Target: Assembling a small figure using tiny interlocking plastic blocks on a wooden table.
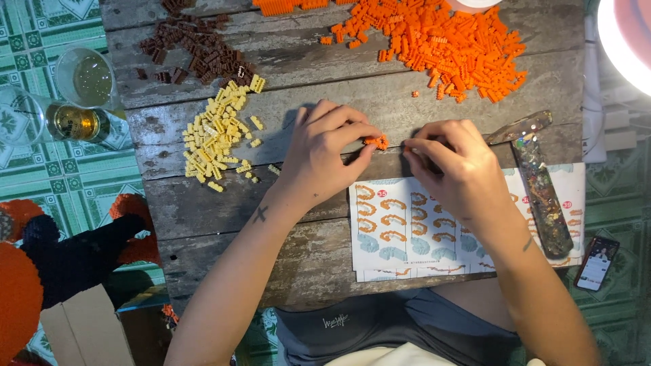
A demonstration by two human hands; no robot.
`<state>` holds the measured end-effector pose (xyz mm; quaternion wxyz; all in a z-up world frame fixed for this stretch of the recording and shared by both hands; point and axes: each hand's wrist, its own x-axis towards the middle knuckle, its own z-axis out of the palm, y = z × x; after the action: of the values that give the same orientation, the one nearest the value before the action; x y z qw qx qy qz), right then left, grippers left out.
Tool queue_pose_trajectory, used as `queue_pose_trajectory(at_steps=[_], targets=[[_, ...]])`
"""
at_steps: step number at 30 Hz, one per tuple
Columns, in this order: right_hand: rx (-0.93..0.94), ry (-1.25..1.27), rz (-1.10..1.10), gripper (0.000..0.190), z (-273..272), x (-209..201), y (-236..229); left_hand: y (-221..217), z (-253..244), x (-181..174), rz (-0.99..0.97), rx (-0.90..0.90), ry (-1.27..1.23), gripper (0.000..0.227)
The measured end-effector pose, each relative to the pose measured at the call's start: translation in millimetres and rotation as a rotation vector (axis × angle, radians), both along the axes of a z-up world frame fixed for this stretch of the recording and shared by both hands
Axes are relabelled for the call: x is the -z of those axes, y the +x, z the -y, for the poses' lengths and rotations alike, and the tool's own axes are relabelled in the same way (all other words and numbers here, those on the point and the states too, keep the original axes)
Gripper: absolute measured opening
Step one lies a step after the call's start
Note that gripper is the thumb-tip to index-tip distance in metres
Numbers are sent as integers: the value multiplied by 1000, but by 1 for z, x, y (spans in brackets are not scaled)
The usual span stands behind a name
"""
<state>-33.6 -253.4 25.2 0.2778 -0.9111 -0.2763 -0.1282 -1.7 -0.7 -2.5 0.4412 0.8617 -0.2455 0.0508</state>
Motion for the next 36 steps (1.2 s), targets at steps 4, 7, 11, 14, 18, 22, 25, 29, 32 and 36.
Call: queue_pose_trajectory(at_steps=[4,7,11,14,18,22,25,29,32,36], targets=[[9,41,-10,13,4,8,-2,1,-1,6,6,7,11,11],[16,63,-1,17,1,11,-5,0,0,4,8,7,14,11],[-6,63,17,14,-4,6,-5,-1,0,4,0,8,13,9],[-5,94,11,14,-6,6,-4,-2,0,2,0,8,14,8],[23,191,10,14,-12,8,-3,-1,0,2,11,15,22,6],[33,215,-6,13,-17,11,-2,-2,0,3,21,22,20,6],[43,233,-14,12,-20,10,0,-2,0,3,18,19,26,5],[48,242,-41,12,-19,13,2,-2,0,4,5,17,20,4],[54,238,-47,12,-19,15,1,-3,1,5,4,15,17,4],[49,279,-78,10,-17,13,2,-3,0,3,-1,11,12,5]])
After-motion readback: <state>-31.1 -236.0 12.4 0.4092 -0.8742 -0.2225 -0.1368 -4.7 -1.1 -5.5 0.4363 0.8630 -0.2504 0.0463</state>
